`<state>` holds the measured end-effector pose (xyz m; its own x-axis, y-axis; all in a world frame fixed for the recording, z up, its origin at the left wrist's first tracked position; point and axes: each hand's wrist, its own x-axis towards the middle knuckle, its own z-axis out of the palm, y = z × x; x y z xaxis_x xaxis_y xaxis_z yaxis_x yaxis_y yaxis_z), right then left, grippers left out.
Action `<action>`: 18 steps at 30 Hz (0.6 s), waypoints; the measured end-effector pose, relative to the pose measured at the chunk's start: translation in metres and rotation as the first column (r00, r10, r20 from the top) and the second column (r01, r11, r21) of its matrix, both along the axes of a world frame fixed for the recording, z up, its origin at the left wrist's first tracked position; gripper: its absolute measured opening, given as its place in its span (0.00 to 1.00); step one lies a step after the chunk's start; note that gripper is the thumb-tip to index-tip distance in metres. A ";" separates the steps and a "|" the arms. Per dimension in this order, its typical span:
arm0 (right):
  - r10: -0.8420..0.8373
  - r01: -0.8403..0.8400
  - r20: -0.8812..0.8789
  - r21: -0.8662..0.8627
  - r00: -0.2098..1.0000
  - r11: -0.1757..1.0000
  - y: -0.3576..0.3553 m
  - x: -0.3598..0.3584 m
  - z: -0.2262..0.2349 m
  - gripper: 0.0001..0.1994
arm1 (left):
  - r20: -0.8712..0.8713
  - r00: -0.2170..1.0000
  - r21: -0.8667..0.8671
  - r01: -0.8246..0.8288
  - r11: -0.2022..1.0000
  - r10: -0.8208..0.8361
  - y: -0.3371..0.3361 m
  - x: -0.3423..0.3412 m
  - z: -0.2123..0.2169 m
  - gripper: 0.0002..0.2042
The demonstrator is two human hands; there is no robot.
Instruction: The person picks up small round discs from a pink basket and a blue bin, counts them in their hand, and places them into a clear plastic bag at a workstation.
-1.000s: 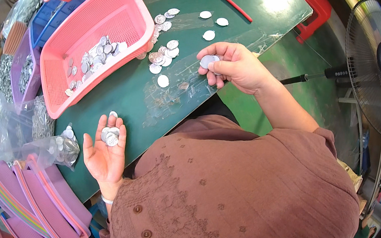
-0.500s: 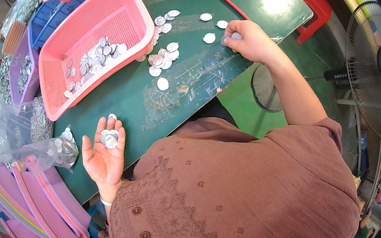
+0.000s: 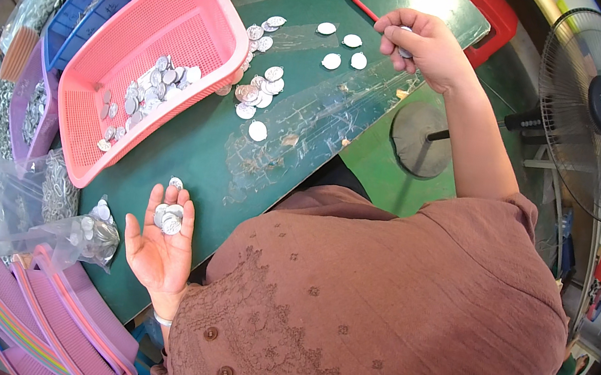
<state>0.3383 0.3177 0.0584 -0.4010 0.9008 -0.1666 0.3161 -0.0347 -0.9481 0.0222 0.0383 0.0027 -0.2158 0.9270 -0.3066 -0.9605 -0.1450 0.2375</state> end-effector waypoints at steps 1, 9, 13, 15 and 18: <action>-0.006 0.004 -0.076 -0.032 0.997 0.999 -0.004 -0.001 -0.001 0.08 | 0.005 1.000 0.002 0.002 1.000 -0.002 0.000 0.000 0.001 0.26; 0.208 -0.287 -0.338 -0.202 0.918 0.936 -0.048 -0.057 -0.007 0.07 | 0.064 0.998 0.062 -0.018 0.998 0.014 -0.005 0.001 0.006 0.27; 0.500 -0.527 -0.175 -0.196 0.848 0.827 -0.086 -0.111 -0.008 0.06 | 0.056 0.998 0.082 0.000 0.997 -0.005 -0.003 0.001 0.011 0.26; 0.633 -0.647 -0.141 -0.094 0.761 0.756 -0.104 -0.140 -0.016 0.07 | 0.050 0.999 0.075 -0.019 0.997 0.015 -0.007 0.002 0.014 0.25; 0.777 -0.728 -0.056 0.313 0.627 0.610 -0.126 -0.179 -0.029 0.10 | 0.033 0.999 0.084 -0.041 0.996 0.038 -0.015 0.001 0.015 0.25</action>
<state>0.1596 0.1916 0.0298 -0.9532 0.2644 0.1466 -0.0395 0.3720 -0.9274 0.0237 0.0231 0.0176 -0.2441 0.9408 -0.2352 -0.9605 -0.2012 0.1923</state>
